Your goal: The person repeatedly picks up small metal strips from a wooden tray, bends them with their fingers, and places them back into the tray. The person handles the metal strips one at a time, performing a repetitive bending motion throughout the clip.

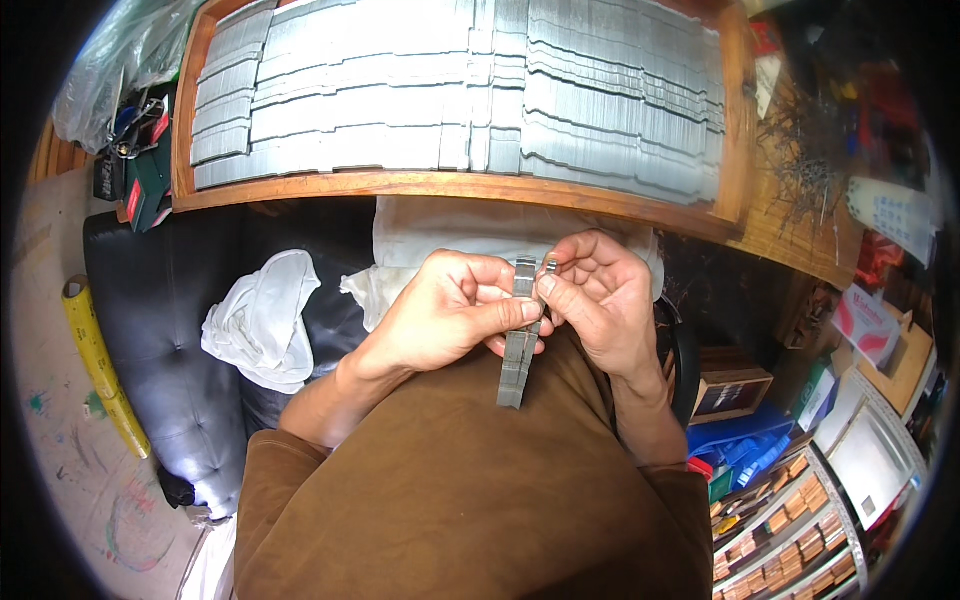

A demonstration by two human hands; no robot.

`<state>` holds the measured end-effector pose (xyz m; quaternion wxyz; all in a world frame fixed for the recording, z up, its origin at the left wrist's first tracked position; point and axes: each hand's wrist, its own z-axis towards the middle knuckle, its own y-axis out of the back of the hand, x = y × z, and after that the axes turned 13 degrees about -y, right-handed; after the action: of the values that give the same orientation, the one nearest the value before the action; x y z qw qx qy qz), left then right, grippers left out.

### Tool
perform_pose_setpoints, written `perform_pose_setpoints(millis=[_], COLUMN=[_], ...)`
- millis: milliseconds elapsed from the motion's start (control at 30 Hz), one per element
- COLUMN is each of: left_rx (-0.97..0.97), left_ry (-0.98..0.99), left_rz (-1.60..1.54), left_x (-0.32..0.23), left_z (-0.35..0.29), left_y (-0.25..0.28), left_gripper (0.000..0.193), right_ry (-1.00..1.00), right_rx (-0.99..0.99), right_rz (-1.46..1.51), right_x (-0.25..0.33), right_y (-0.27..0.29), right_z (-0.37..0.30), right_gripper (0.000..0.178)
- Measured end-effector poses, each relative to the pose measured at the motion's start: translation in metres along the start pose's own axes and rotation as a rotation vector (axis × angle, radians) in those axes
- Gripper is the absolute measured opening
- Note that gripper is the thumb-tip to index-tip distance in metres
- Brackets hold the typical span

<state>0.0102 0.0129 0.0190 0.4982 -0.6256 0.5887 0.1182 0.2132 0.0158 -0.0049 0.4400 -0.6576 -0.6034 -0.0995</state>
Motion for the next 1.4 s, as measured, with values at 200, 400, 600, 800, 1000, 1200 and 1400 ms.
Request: perform_pose_setpoints(millis=[200,400,600,800,1000,1200,1400], left_rx=[0.024,0.036,0.038,0.027,-0.129,-0.079,-0.037], left_ry=[0.024,0.028,0.021,0.033,0.047,-0.027,0.022], left_rz=[0.049,0.051,0.036,0.036,0.025,-0.028,-0.069], left_x=[0.003,0.004,0.005,0.002,0.003,0.01,0.009], left_z=[0.0,0.0,0.0,0.002,0.003,0.006,0.008], left_y=[0.003,0.002,0.002,0.0,-0.006,0.0,-0.006], left_gripper=[0.018,0.018,0.019,0.016,0.011,0.01,0.015], right_ry=[-0.096,-0.076,-0.063,-0.067,-0.113,0.606,0.338], right_rx=[-0.013,-0.028,-0.06,-0.113,-0.212,-0.719,-0.407], right_rz=[-0.12,-0.142,-0.121,-0.151,-0.15,-0.162,-0.315], right_x=[0.008,0.007,0.004,0.004,0.028,0.136,0.101], right_y=[0.004,0.003,0.001,0.0,0.02,0.111,0.091], right_z=[-0.002,-0.002,-0.001,-0.002,-0.019,-0.059,-0.071], right_gripper=[0.011,0.008,0.007,0.007,0.009,0.014,0.013])
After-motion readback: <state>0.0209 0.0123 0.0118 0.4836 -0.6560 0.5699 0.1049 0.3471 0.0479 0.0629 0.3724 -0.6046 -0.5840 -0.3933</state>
